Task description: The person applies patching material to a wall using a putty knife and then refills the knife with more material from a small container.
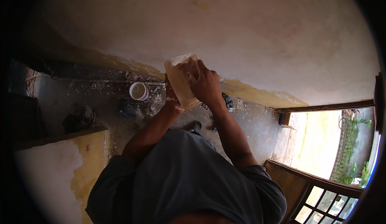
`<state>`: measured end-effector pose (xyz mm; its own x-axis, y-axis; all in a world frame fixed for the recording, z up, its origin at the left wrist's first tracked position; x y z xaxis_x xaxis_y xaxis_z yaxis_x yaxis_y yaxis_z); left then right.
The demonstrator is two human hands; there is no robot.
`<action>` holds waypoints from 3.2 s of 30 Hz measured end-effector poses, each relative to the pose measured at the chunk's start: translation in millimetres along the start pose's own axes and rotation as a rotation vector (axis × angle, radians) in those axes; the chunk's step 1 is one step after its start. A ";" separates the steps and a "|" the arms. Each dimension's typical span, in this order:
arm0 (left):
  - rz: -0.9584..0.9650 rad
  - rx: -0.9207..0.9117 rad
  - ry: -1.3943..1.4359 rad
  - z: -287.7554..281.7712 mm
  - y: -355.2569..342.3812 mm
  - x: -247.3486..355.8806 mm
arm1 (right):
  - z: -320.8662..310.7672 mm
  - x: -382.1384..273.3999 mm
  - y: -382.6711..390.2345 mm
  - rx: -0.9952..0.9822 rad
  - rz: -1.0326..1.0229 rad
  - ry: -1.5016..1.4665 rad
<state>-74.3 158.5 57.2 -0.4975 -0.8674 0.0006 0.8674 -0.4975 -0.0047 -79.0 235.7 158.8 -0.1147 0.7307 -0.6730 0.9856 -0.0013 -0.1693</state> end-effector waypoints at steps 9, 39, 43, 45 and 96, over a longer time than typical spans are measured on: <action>0.022 0.049 -0.128 -14.6 -4.1 -11.4 | 1.3 -3.4 -0.1 -0.015 0.042 -0.026; -0.036 0.122 -0.152 -17.2 -31.0 -15.4 | 0.5 22.5 -18.5 -0.021 0.061 -0.058; -0.030 0.135 -0.169 -24.4 -28.5 -12.3 | 1.8 24.5 -18.7 -0.030 0.192 -0.064; -0.018 0.099 -0.150 -18.0 -25.2 -14.1 | 4.5 31.0 -17.6 0.006 0.161 -0.044; -0.001 0.203 -0.334 -23.2 -23.5 -8.5 | -2.1 11.3 -1.9 0.051 0.073 -0.065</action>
<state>-90.6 177.6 34.1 -0.4991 -0.8029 0.3261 0.8665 -0.4599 0.1939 -81.9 245.3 153.0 -0.0523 0.6812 -0.7302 0.9841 -0.0890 -0.1535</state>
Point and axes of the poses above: each hand's wrist, its own y-axis away from the middle knuckle, its own z-axis out of the palm, x = y × z, the point moved 6 cm from there along -y, towards the middle knuckle, and after that the axes turned 6 degrees about -y, right-handed, at the moved point
